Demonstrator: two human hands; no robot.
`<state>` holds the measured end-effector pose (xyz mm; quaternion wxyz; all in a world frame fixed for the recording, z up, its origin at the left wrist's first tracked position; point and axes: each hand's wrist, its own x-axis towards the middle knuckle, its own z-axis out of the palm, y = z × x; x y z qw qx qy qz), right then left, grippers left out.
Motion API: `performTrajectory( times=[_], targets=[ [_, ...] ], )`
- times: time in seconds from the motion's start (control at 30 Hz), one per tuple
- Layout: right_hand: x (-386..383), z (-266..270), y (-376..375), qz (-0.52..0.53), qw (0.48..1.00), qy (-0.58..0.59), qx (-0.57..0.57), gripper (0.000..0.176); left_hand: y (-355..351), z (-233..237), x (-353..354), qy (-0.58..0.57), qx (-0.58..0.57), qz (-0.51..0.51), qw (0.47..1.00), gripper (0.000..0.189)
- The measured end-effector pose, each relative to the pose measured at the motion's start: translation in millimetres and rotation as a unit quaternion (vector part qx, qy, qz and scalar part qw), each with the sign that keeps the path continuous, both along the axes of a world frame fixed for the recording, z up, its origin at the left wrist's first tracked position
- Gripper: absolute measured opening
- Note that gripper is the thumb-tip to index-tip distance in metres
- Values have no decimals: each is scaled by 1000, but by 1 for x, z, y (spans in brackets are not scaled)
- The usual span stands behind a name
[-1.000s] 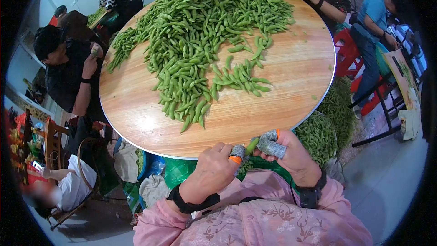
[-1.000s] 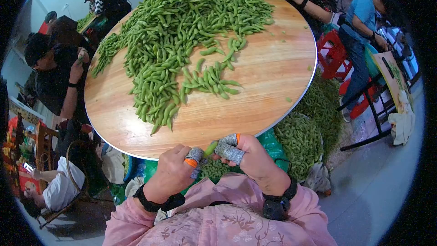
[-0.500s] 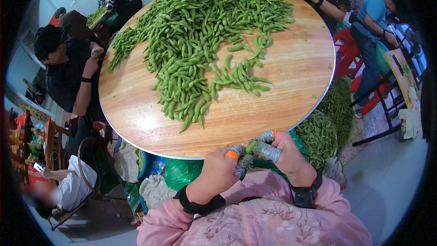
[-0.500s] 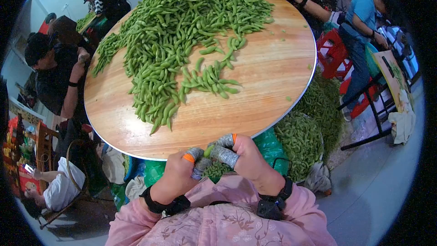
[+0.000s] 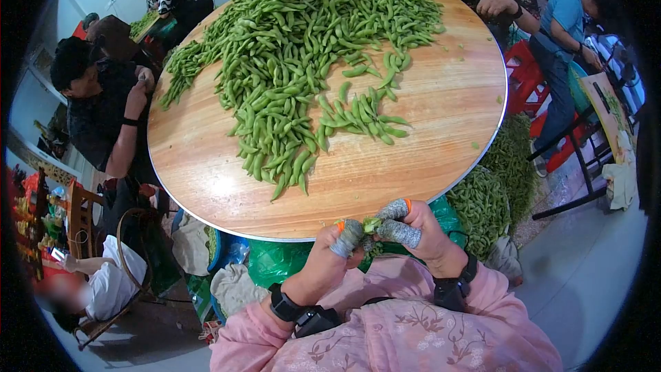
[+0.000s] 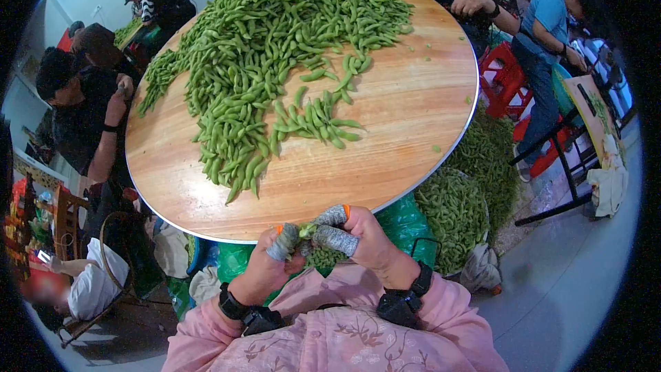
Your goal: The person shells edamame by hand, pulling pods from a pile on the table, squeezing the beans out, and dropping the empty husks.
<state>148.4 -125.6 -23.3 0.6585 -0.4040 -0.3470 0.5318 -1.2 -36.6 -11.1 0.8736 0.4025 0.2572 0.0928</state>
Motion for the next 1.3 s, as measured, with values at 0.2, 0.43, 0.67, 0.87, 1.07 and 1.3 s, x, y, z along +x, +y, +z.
performTrajectory(
  times=[0.2, 0.43, 0.67, 0.87, 1.07, 1.3],
  targets=[
    [4, 15, -3, 78, 989, 26, -126, 13, 5, -8, 2, 16, 719, 28, 694, 23],
    [-2, 8, -1, 20, 996, -78, -38, 9, -3, -6, 0, -20, 358, 52, 932, 22],
    [3, 19, 5, -47, 907, -412, 70, 16, -2, 12, 4, 76, 13, 89, 993, 29],
    [4, 26, 3, -30, 901, -431, 29, 21, 7, 1, -1, 34, 358, -47, 932, 18],
    [3, 27, -1, 0, 939, -342, -23, 17, 0, -2, -4, 49, 229, -36, 972, 9],
    [29, 20, -30, -169, 907, -375, -93, 12, 15, 2, -3, 34, 529, -83, 844, 16]
  ],
)
